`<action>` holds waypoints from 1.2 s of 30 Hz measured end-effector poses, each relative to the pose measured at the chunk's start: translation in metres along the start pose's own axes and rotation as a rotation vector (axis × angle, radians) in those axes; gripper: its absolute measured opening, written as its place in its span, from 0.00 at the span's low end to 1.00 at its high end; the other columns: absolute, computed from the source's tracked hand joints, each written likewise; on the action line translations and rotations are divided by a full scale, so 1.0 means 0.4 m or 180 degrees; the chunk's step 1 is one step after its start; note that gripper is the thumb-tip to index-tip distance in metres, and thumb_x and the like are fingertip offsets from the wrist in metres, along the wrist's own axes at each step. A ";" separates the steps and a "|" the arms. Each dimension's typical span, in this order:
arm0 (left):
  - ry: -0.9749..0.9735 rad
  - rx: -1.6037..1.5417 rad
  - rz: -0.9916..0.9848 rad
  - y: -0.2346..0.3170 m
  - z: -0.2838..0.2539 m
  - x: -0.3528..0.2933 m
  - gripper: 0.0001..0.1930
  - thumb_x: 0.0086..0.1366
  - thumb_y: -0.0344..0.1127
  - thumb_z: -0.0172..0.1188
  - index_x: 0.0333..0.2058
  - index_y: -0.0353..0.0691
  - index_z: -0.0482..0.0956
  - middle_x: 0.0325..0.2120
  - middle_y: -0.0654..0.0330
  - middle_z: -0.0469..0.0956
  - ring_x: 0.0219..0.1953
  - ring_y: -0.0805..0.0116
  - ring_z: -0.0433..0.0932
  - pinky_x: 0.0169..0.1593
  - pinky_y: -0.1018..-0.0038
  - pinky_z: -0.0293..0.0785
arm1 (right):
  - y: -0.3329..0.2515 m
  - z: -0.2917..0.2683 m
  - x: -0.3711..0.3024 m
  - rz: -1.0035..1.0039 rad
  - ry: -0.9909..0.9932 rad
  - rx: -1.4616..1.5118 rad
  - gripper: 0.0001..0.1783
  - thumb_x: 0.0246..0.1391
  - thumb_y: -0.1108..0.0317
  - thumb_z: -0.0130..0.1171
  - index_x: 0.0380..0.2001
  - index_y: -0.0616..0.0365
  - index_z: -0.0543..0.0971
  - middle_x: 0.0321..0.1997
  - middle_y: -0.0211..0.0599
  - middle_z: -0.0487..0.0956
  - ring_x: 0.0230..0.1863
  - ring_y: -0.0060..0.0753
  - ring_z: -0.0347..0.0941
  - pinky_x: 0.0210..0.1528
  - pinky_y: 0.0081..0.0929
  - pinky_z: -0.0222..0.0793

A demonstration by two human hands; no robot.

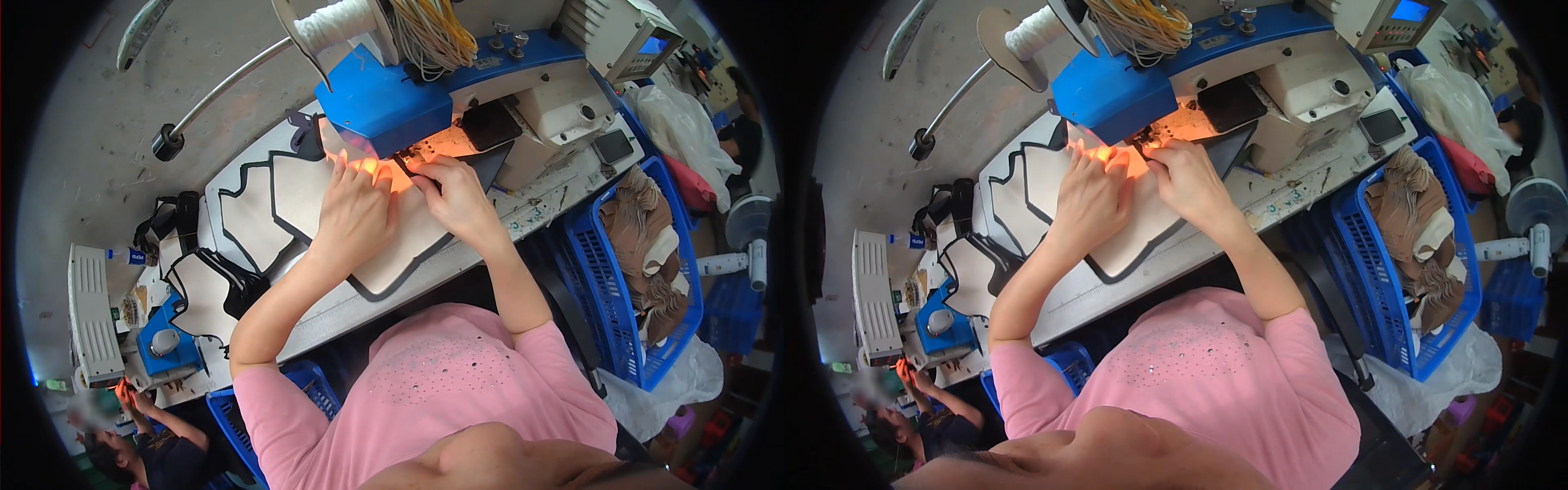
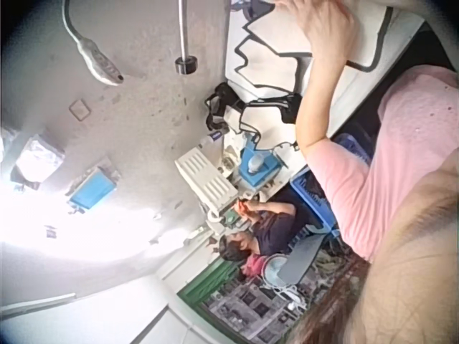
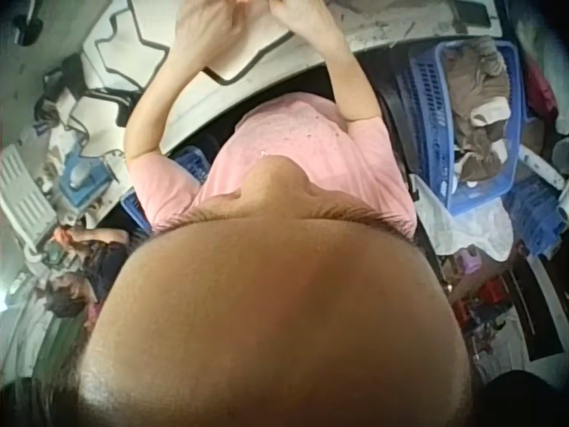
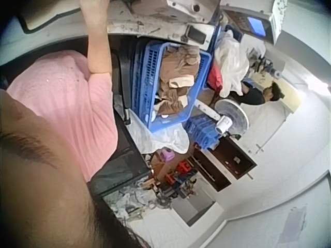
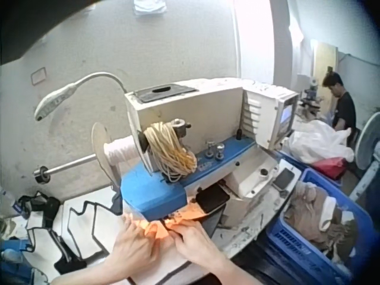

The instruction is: The person uses a sewing machine to stitch black trim onto white fabric mask blanks. They repeatedly pick up a mask blank, align the trim, and feed the assembly through the machine. After sewing, the person inspects the finished edge and places the mask on a growing pile to the left.

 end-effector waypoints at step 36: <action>-0.0203 -0.0749 -0.0368 -0.001 0.014 -0.017 0.15 0.54 0.30 0.50 0.38 0.26 0.71 0.41 0.37 0.70 0.48 0.44 0.69 0.48 0.61 0.70 | -0.003 -0.006 -0.004 -0.0058 0.0175 0.0137 0.07 0.46 0.75 0.52 0.26 0.68 0.77 0.25 0.49 0.73 0.30 0.50 0.70 0.34 0.38 0.65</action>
Point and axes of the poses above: each hand's wrist, its own x-axis towards the middle knuckle, its own z-axis out of the palm, y = z × x, the point moved 8 cm from there along x, towards the middle knuckle
